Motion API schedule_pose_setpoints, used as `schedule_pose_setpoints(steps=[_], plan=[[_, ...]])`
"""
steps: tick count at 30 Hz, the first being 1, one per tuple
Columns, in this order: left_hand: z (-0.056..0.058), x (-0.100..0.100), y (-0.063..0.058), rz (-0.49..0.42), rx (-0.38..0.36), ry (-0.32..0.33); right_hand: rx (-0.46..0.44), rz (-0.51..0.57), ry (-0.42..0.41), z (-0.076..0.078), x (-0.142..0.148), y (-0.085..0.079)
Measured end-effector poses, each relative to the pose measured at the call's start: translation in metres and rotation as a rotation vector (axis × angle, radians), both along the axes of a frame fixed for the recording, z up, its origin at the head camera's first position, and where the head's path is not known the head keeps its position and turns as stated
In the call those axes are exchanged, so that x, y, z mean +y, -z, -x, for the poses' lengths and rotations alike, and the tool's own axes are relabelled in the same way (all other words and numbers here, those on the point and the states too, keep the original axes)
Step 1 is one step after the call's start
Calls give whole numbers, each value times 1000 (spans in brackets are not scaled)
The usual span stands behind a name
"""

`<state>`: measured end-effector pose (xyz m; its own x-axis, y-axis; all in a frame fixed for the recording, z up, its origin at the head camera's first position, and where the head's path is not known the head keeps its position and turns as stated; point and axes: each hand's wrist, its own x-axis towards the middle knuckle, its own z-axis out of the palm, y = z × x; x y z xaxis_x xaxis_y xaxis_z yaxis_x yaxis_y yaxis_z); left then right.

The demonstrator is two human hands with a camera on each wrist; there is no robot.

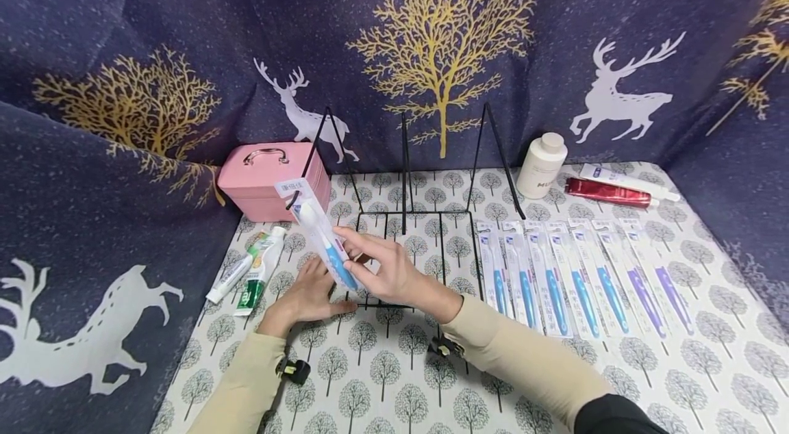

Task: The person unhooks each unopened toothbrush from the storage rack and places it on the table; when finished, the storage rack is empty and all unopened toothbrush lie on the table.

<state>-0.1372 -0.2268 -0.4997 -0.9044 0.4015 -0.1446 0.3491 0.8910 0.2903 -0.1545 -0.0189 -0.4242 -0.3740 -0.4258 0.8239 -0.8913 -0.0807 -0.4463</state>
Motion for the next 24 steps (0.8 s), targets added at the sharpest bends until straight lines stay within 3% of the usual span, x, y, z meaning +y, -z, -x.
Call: schedule_pose_setpoints(steps=[12, 20, 24], plan=[[3, -1, 5, -134, 41, 21, 37, -22, 24, -14, -1, -1], [5, 0, 4, -188, 39, 15, 15, -5, -57, -23, -3, -5], [5, 0, 4, -286, 39, 25, 31, 1, -109, -26, -4, -9]])
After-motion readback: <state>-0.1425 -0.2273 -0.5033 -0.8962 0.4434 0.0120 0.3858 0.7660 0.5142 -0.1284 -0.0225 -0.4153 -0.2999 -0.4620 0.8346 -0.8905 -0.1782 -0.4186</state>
